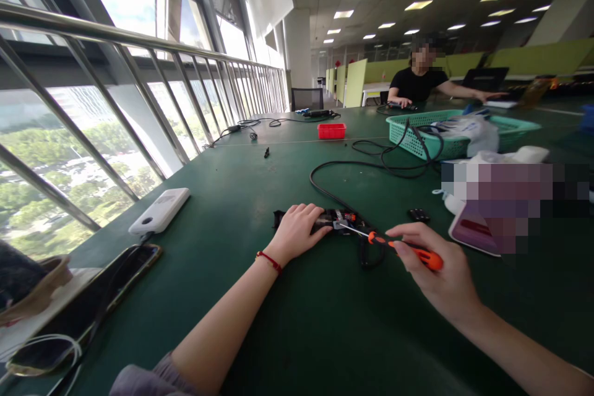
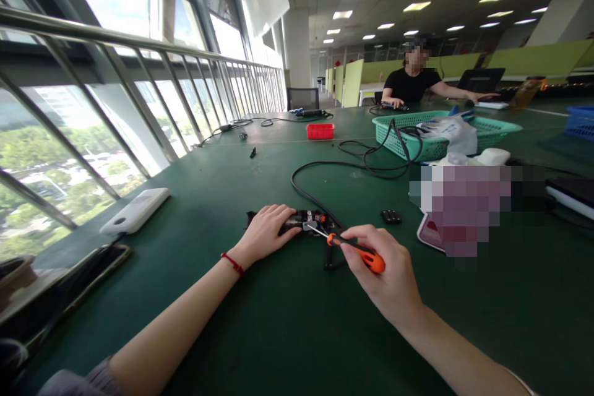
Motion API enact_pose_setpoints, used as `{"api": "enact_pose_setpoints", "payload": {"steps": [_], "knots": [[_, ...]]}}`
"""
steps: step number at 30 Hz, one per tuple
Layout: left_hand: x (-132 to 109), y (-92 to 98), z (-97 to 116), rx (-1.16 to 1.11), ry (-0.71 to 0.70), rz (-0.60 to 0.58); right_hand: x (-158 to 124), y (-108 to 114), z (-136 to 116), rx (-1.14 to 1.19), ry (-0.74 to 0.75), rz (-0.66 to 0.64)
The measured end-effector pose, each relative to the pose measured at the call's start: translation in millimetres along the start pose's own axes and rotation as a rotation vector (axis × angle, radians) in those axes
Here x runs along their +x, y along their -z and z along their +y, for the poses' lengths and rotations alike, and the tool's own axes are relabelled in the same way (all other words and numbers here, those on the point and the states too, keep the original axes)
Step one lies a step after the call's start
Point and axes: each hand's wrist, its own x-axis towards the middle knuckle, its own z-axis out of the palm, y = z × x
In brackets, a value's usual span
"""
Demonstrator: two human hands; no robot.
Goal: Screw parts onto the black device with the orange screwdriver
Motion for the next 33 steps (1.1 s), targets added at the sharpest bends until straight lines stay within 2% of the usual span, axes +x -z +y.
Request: {"api": "enact_pose_setpoints", "payload": {"steps": [2,5,7,11,17,21,27,31,33], "knots": [[-1.9,1.3,2.1,0.005,0.008,0.003,-0.3,0.0,-0.2,0.020,0.006,0.007],[-4.5,4.5,6.1,0.023,0.036,-0.006,0.1,-0.2,0.6,0.019,0.092,0.156],[-6.1,7.2,8.6,0.037,0.050,-0.015,0.4,0.5,0.7,0.006,0.154,0.192],[-11.6,13.2,10.2,0.049,0.026,-0.034,-0.5,2.8,-0.2,-0.047,0.166,0.071],[-25.5,25.1,7.3,0.030,0.022,-0.107,-1.1,0.6,-3.7,0.010,0.253,0.191],[-31.3,34.2,7.4,0.021,0.071,-0.172,-0.1,0.8,-6.6,-0.071,0.267,0.057],[-36.6,38.6,8.3,-0.027,0.142,-0.204,-4.6,-2.5,-1.7,0.040,0.253,0.142],[-38.9,35.9,7.2,-0.046,0.163,-0.188,-5.9,-4.4,-4.3,0.012,0.226,0.030],[-39.5,35.0,7.0,-0.047,0.167,-0.185,-5.2,-4.8,-5.3,0.008,0.237,0.059]]}}
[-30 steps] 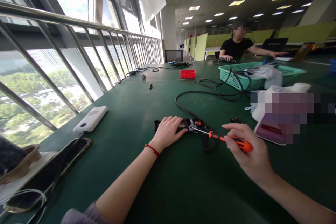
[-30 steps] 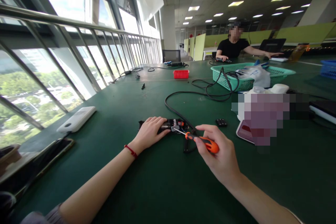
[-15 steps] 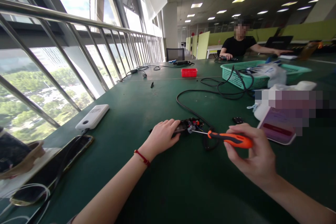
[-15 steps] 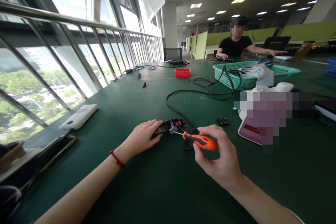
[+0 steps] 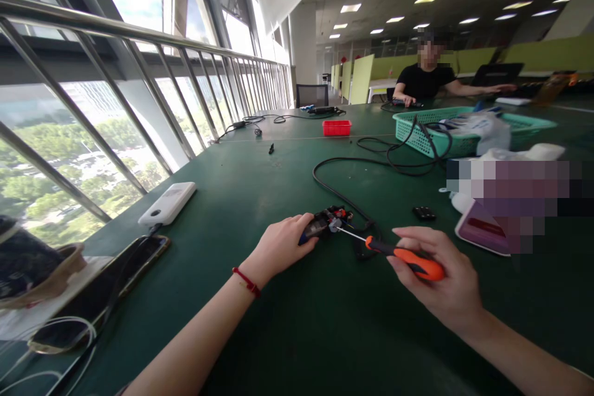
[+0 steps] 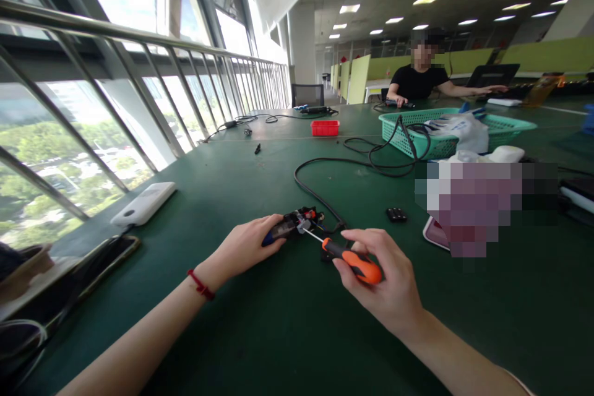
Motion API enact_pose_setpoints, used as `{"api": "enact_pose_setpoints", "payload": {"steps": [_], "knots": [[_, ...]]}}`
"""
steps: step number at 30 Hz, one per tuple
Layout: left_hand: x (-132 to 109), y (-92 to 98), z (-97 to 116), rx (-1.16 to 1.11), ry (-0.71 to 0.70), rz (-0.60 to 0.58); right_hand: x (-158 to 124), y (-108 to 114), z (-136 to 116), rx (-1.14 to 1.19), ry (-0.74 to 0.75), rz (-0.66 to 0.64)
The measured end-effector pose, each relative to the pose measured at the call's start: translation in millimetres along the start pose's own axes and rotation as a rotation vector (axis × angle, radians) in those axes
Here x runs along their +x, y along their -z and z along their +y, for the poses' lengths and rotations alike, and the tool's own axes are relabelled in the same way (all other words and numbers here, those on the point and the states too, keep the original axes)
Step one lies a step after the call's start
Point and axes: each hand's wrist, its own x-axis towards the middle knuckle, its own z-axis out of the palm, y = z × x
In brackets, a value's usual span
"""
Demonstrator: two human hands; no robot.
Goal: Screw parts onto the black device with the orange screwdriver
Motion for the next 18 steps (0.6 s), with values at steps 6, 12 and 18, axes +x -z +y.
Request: {"api": "enact_pose_setpoints", "payload": {"steps": [6,12,18], "knots": [[-1.4,3.0,0.8,-0.040,0.047,-0.024,1.7,0.9,-1.3,0.021,0.012,-0.135],[-2.0,4.9,-5.6,-0.093,0.219,-0.051,-0.5,-4.1,-1.8,-0.044,0.019,-0.589],[-2.8,12.0,-36.7,-0.303,0.471,-0.151,-4.0,-8.0,8.7,-0.093,0.021,-0.701]]}}
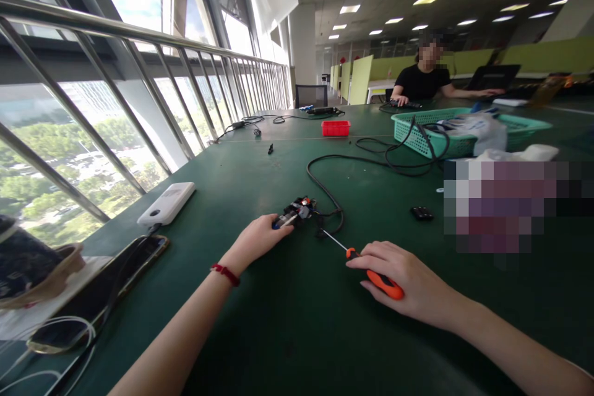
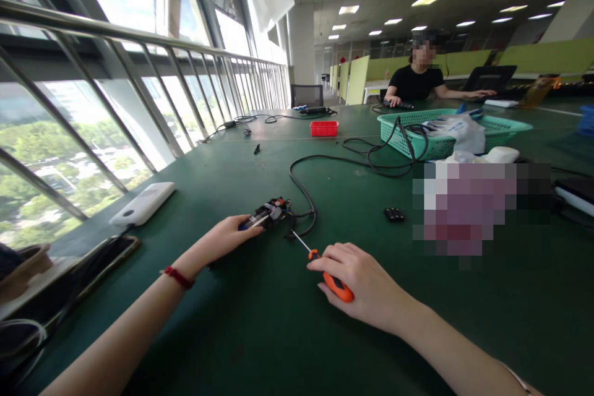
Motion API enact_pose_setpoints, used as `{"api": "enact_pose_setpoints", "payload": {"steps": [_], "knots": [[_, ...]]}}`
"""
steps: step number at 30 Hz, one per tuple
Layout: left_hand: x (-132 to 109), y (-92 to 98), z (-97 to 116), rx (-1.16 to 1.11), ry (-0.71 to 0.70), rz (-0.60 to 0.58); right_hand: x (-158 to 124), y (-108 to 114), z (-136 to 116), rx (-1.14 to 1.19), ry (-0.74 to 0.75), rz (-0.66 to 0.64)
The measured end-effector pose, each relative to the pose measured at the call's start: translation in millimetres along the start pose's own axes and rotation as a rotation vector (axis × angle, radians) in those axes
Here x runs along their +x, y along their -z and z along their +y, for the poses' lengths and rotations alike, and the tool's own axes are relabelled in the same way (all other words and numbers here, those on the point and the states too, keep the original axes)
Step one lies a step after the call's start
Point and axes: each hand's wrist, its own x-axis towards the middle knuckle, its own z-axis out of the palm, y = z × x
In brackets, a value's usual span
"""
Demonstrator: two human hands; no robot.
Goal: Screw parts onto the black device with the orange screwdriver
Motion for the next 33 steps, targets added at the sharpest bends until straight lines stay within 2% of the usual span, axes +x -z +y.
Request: {"api": "enact_pose_setpoints", "payload": {"steps": [2,4,9,13,19,28,33], "knots": [[5.7,9.9,-16.7,-0.051,0.061,-0.016,0.2,0.3,1.2,0.014,-0.007,-0.031],[11.1,20.5,-36.5,-0.038,0.140,0.032,0.9,1.4,0.8,0.037,-0.018,-0.069],[9.9,45.3,-78.6,0.157,0.450,0.236,2.7,4.8,-2.8,0.063,-0.050,-0.136],[-6.4,59.5,-89.9,0.250,0.583,0.424,3.2,5.8,-3.4,0.074,-0.066,-0.156],[-18.5,64.8,-93.6,0.343,0.608,0.617,3.3,4.8,-2.8,0.094,-0.092,-0.162],[-12.5,59.3,-99.3,0.406,0.562,0.647,3.1,4.2,-2.8,0.119,-0.103,-0.152],[-13.6,58.5,-98.6,0.488,0.507,0.747,2.9,4.5,-2.7,0.126,-0.084,-0.126]]}}
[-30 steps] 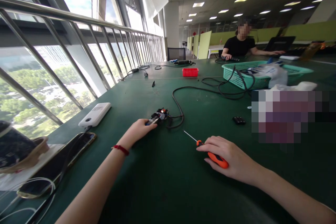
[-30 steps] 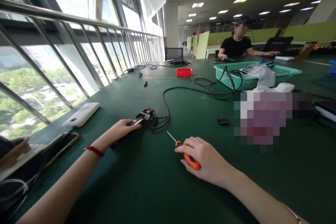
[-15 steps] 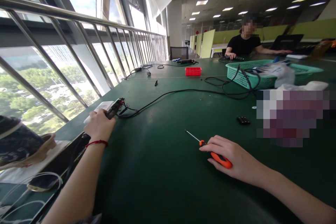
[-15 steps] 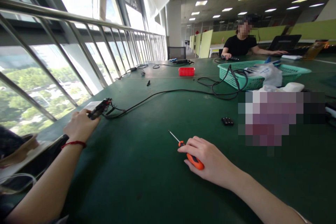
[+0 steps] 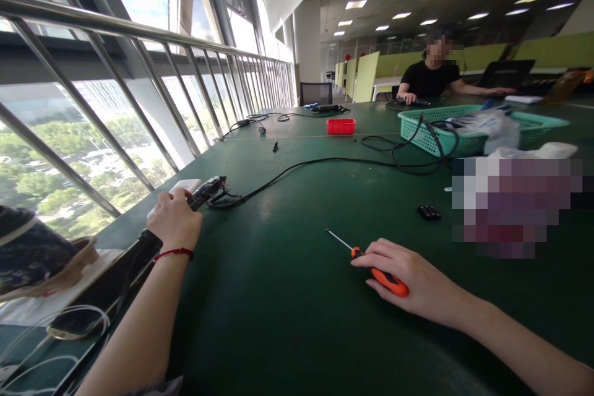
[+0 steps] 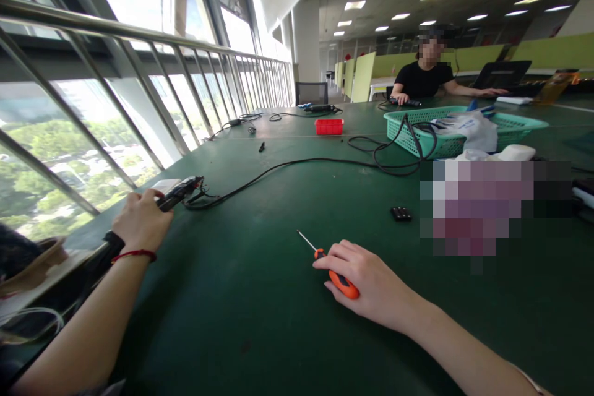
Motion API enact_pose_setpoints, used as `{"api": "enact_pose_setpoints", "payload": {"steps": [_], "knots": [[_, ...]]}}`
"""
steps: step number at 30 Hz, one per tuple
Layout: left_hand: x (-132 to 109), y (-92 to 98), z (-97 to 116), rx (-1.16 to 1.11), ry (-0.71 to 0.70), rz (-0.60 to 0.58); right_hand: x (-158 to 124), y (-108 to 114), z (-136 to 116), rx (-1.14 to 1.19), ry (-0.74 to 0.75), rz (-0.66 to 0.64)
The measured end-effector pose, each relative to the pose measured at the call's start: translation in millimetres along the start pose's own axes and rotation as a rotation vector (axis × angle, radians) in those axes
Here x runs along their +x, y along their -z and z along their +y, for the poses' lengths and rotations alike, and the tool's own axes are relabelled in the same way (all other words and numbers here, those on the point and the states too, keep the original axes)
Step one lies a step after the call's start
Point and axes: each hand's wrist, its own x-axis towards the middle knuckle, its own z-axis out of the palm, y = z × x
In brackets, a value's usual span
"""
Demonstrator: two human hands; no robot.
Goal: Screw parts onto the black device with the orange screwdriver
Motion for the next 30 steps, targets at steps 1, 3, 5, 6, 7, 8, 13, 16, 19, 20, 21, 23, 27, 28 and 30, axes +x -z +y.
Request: {"api": "enact_pose_setpoints", "payload": {"steps": [1,3,5,6,7,8,13,16,19,20,21,23,27,28,30], "knots": [[-0.6,1.1,0.9,0.004,-0.017,0.032,0.0,-0.4,0.0,0.001,0.005,0.003],[-1.7,4.0,4.1,0.011,-0.047,0.093,0.5,-2.4,0.5,-0.001,0.009,0.024],[-2.9,6.8,9.9,0.006,-0.088,0.159,1.8,-5.7,1.9,0.009,-0.013,0.078],[-3.8,7.9,14.1,-0.003,-0.116,0.192,2.8,-7.7,3.1,0.024,-0.037,0.115],[-5.4,8.6,19.4,-0.018,-0.149,0.222,3.9,-9.7,4.7,0.046,-0.067,0.161],[-7.7,9.0,25.7,-0.037,-0.188,0.247,5.1,-11.5,6.6,0.069,-0.101,0.213],[-37.0,7.4,72.7,-0.228,-0.484,0.218,8.6,-15.6,16.0,0.105,-0.244,0.475],[-63.8,6.7,103.3,-0.424,-0.743,0.055,7.7,-14.5,17.3,0.113,-0.306,0.593],[-85.7,6.8,124.5,-0.572,-1.008,-0.020,6.2,-13.1,16.1,0.112,-0.343,0.654],[-90.4,6.9,128.8,-0.583,-1.048,-0.002,5.9,-12.9,15.8,0.109,-0.346,0.656],[-93.7,6.9,131.7,-0.575,-1.060,0.028,5.7,-12.9,15.8,0.105,-0.348,0.654],[-95.7,6.8,134.0,-0.531,-1.018,0.083,6.0,-13.3,16.4,0.098,-0.346,0.635],[-82.7,2.3,126.0,-0.415,-0.876,0.098,6.9,-14.3,18.1,0.089,-0.335,0.519],[-76.0,-0.7,121.0,-0.385,-0.835,0.091,7.0,-14.3,18.2,0.088,-0.340,0.486],[-59.2,-9.9,106.2,-0.324,-0.733,0.065,6.9,-13.9,17.9,0.080,-0.352,0.437]]}}
